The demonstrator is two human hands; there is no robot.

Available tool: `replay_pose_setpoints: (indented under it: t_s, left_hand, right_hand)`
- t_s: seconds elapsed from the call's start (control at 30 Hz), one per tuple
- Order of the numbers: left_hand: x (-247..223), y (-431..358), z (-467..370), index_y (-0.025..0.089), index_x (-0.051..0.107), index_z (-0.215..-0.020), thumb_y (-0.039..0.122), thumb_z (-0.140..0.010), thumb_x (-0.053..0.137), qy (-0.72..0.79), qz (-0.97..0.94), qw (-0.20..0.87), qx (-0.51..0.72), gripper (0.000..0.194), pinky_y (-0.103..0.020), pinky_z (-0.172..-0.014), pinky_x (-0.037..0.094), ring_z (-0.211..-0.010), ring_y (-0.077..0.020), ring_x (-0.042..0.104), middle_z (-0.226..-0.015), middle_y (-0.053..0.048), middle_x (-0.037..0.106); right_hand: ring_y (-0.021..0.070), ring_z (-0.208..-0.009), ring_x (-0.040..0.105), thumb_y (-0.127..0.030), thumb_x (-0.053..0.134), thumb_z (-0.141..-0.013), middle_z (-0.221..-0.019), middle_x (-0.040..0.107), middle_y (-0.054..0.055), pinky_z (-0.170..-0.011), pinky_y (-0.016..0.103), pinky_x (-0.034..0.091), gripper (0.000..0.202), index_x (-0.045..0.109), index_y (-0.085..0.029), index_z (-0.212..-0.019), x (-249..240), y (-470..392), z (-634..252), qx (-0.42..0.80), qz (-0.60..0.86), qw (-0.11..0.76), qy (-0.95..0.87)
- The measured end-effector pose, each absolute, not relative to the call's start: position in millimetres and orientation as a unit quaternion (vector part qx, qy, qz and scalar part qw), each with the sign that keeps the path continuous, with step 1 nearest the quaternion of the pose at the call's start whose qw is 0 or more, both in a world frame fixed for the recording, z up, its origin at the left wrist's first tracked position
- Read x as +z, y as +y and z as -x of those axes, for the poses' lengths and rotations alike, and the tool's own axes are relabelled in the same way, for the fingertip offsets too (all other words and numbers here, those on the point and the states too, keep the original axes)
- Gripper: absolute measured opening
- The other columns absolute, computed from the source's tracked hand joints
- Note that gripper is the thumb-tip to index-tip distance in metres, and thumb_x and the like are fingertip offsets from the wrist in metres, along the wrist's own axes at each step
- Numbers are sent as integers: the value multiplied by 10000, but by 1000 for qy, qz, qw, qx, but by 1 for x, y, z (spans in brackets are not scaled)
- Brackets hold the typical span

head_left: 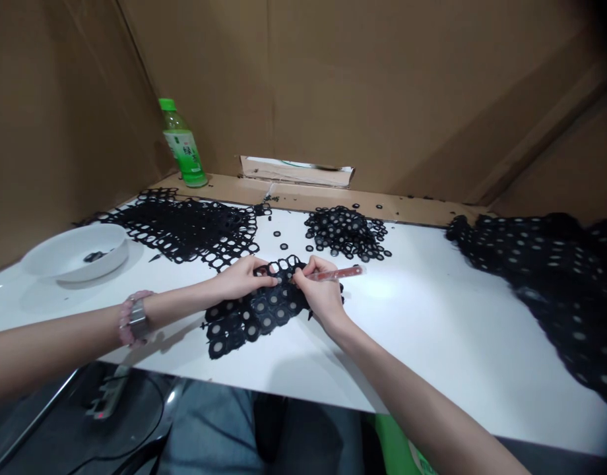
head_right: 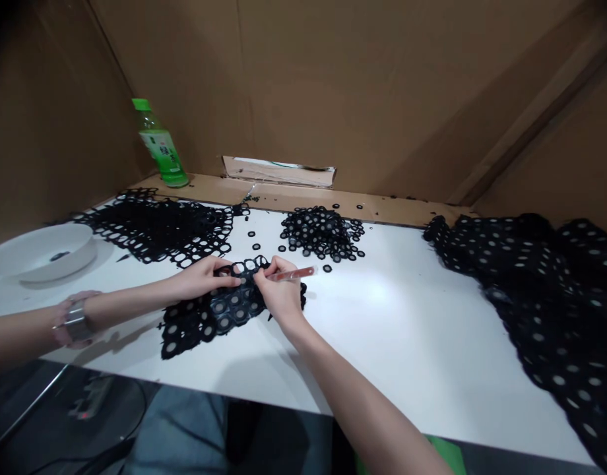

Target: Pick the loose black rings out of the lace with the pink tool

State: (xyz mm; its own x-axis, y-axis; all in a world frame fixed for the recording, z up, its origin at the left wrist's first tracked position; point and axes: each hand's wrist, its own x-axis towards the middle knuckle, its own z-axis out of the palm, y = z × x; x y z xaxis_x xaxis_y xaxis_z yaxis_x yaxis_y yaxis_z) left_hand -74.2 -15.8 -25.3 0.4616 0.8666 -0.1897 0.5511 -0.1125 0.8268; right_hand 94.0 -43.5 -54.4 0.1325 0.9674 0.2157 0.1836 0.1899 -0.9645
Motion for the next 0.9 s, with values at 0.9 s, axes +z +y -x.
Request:
replay_pose_setpoints:
  t_s: [0.9]
  left_hand:
    - [-34,-23,77,136,618,-741,383,-702,570,477,-741,415,228,255,-208,-509,273,-520,-100,369,-540,48,464]
  right_hand:
    - [78,-403,320,-155,512,-677,-425,341,-69,-428,213,241,272,322,-202,-489,-49,-48,-86,288,505,464,-668]
